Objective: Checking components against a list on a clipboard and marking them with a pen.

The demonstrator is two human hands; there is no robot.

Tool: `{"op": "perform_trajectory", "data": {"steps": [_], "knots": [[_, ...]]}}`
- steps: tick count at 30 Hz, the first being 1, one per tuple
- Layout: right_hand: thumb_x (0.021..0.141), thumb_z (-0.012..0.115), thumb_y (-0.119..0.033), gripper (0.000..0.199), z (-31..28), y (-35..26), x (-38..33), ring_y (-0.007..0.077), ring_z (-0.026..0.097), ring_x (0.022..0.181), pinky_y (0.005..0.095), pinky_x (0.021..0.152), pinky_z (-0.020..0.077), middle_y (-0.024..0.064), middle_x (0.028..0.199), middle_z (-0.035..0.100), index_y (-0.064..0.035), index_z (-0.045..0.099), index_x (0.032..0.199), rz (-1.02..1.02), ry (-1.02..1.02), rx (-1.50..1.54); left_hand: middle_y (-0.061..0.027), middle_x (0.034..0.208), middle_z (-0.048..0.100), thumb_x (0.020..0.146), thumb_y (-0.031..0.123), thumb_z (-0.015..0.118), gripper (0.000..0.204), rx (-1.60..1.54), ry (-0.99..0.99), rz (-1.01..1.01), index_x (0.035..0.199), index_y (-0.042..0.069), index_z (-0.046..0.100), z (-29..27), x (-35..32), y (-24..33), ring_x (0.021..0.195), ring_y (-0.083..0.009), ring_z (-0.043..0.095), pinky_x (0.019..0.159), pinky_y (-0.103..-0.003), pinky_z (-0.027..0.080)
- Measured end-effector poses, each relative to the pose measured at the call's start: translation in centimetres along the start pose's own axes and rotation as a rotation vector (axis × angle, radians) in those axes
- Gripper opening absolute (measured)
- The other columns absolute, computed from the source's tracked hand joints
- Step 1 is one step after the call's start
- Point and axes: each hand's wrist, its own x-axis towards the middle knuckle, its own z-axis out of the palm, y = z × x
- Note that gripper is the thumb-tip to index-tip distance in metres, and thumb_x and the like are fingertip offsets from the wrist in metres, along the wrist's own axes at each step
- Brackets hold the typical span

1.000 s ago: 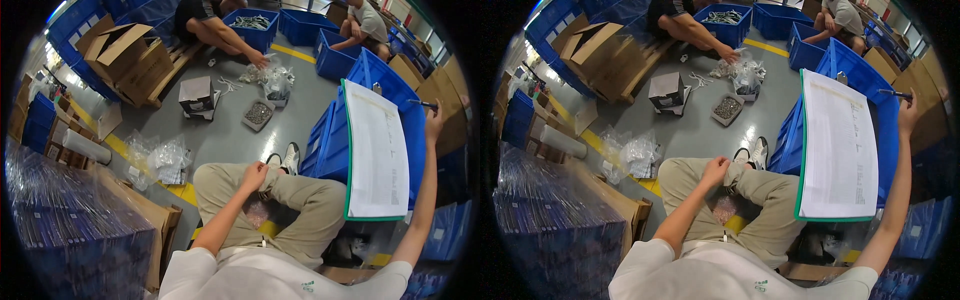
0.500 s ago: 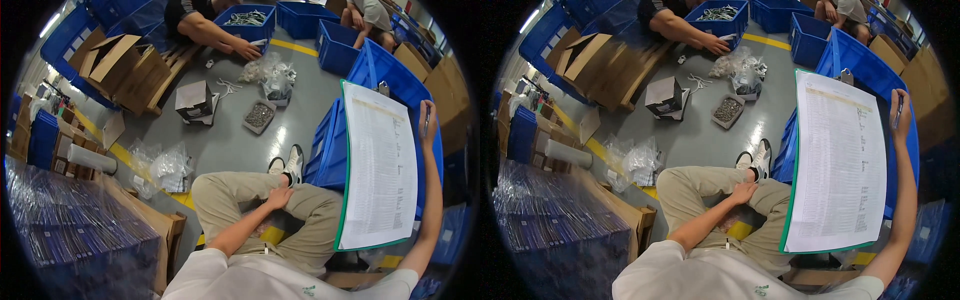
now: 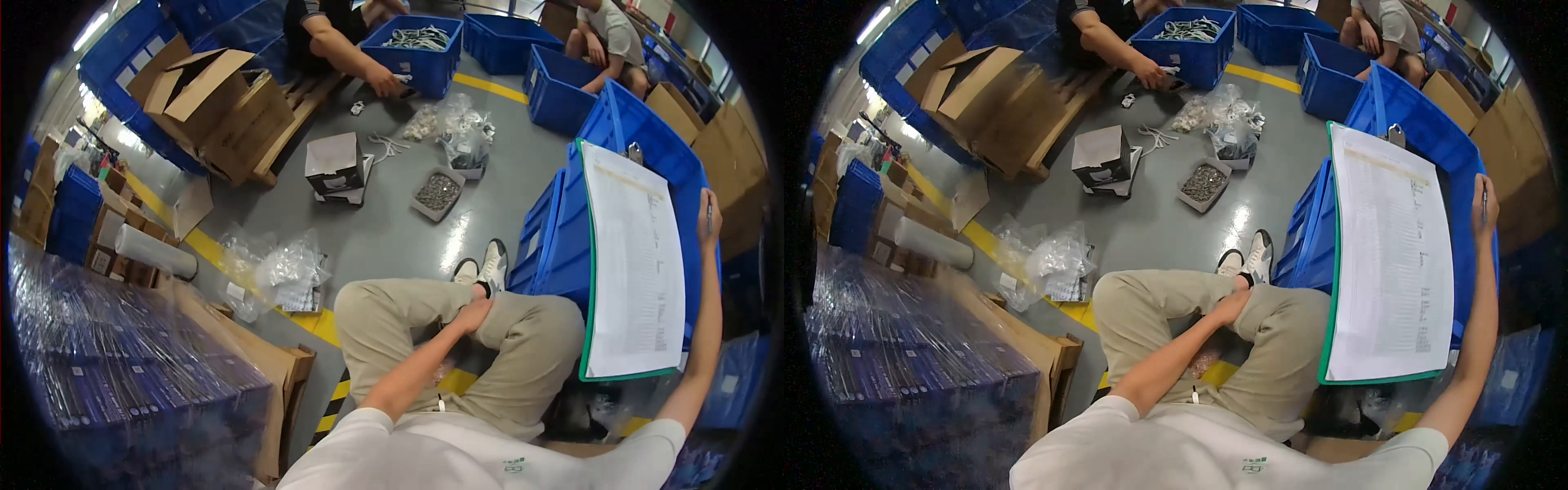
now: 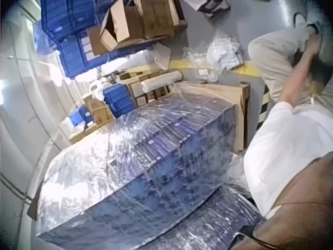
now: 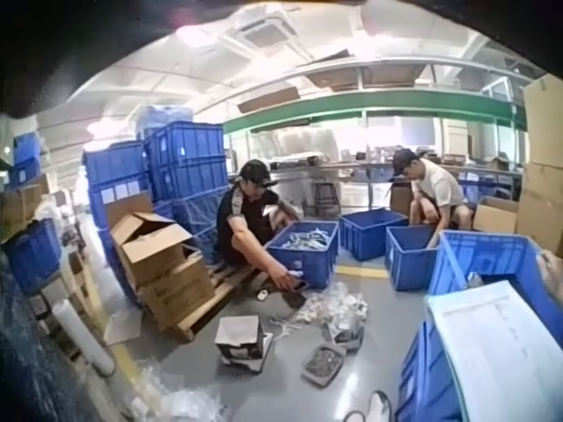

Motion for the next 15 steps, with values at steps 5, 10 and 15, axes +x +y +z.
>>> {"op": "perform_trajectory", "data": {"steps": [5, 10, 15], "knots": [[0.093, 0.047, -0.028, 0.032, -0.2, -0.4, 0.4, 0.0192, 0.059, 0.089, 0.0285, 0.08, 0.0438, 0.0127, 0.093, 0.063, 0.0008, 0.058, 0.102, -0.052, -0.062, -0.011, -0.0241, 0.115, 0.052, 0.093, 0.031, 0.022, 0.041, -0.022, 0.019, -0.028, 0.113, 0.005, 0.046, -0.1, -0.2, -0.4, 0.107, -0.0378, 0.05, 0.09, -0.045, 0.038], [0.093, 0.048, -0.027, 0.029, 3.7, -5.1, -1.7, 0.0171, 0.058, 0.076, 0.0274, 0.071, 0.0442, 0.0112, 0.08, 0.06, -0.001, 0.058, 0.099, -0.218, -0.06, 0.168, -0.0233, 0.112, 0.053, 0.092, 0.034, 0.026, 0.04, 0.16, 0.076, 0.006, 0.111, 0.007, 0.048, 0.2, -1.1, -1.0, 0.104, -0.0376, 0.051, 0.088, -0.047, 0.038], [0.093, 0.049, -0.026, 0.027, 0.7, -11.9, -2.3, 0.0168, 0.057, 0.077, 0.0266, 0.071, 0.0436, 0.0116, 0.081, 0.06, -0.0012, 0.058, 0.099, -0.177, -0.061, 0.103, -0.0185, 0.109, 0.055, 0.091, 0.042, 0.03, 0.043, 0.127, 0.088, -0.124, 0.106, 0.01, 0.055, 1.5, 0.1, -0.8, 0.104, -0.0363, 0.052, 0.086, -0.045, 0.039]]}}
